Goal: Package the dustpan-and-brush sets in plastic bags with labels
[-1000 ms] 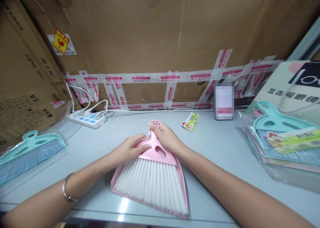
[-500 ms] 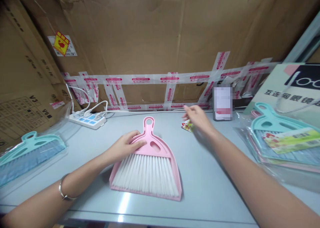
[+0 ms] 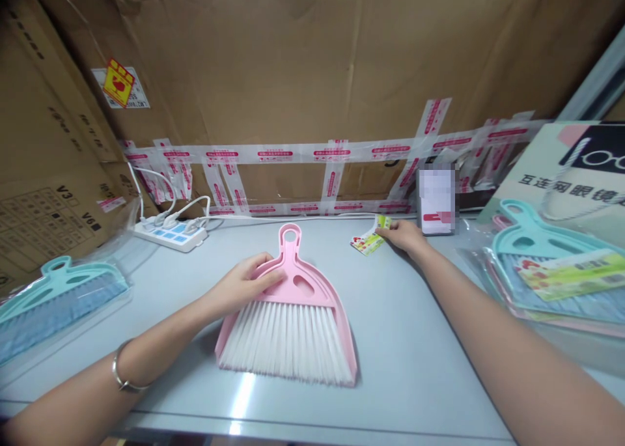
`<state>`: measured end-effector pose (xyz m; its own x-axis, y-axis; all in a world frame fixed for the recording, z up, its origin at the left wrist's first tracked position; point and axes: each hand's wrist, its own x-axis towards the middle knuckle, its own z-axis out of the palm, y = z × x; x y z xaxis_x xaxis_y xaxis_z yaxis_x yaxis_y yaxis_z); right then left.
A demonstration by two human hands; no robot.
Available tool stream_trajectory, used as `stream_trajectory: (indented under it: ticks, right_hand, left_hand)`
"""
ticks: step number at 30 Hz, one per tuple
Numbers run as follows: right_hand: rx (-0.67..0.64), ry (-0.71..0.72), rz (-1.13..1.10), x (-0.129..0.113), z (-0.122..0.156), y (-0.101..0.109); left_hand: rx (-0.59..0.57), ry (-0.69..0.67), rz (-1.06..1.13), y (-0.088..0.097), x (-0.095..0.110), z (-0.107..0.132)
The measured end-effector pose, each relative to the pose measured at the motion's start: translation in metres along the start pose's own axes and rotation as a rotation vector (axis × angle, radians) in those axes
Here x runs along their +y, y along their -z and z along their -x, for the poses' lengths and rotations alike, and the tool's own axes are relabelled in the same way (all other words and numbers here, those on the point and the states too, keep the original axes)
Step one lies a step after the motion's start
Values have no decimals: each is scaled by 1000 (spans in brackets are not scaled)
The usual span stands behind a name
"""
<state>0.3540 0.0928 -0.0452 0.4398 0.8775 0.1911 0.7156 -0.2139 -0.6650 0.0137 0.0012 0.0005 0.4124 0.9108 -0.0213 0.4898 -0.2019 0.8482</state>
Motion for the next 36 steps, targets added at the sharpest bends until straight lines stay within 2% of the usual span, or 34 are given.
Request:
stream_trajectory:
  ticks: [4, 9, 10, 12, 14, 15, 17, 21, 25, 29, 30, 32, 33, 34, 35, 36]
  right_hand:
    - [-94, -17, -426, -33, 21, 22]
    - [-256, 109, -832, -87, 75, 59]
    - [-351, 156, -971, -95, 89, 62]
    - [-570, 231, -1085, -108, 115, 57]
    - [-780, 243, -997, -118, 135, 41]
    - [-826, 236, -935, -122, 142, 30]
    - [-801, 196, -846, -127, 149, 10]
    - [-597, 135, -816, -129, 149, -15]
    - [-526, 146, -822, -126, 150, -20]
    - [-487, 186, -833, -120, 150, -19]
    - [-416, 203, -847, -119, 150, -18]
    - [-179, 209, -900, -117, 149, -17]
    - [-70, 177, -939, -117, 149, -17]
    - [-22, 123, -986, -118, 150, -18]
    - [-65, 56, -1037, -119, 152, -18]
    - [-188, -18, -1093, -121, 154, -19]
  left_hand:
    - [46, 49, 70, 2, -3, -4]
    - [188, 105, 258, 4, -10, -11]
    - [189, 101, 321, 4, -11, -12]
    - [177, 83, 452, 2, -13, -13]
    - [193, 69, 558, 1, -13, -14]
    - [216, 71, 599, 0, -12, -15]
    - [272, 77, 662, -1, -10, -15]
    - [322, 37, 633, -4, -5, -13]
    - [321, 10, 489, -5, -6, -10]
    - [319, 2, 470, -2, -8, -12]
    - [335, 2, 488, 0, -8, -12]
    - [366, -18, 553, 5, -5, -12]
    - [377, -45, 594, 6, -4, -12]
    - [378, -82, 630, 7, -2, -11]
    - [372, -118, 658, 6, -1, -10]
    - [357, -143, 672, 5, 0, -9]
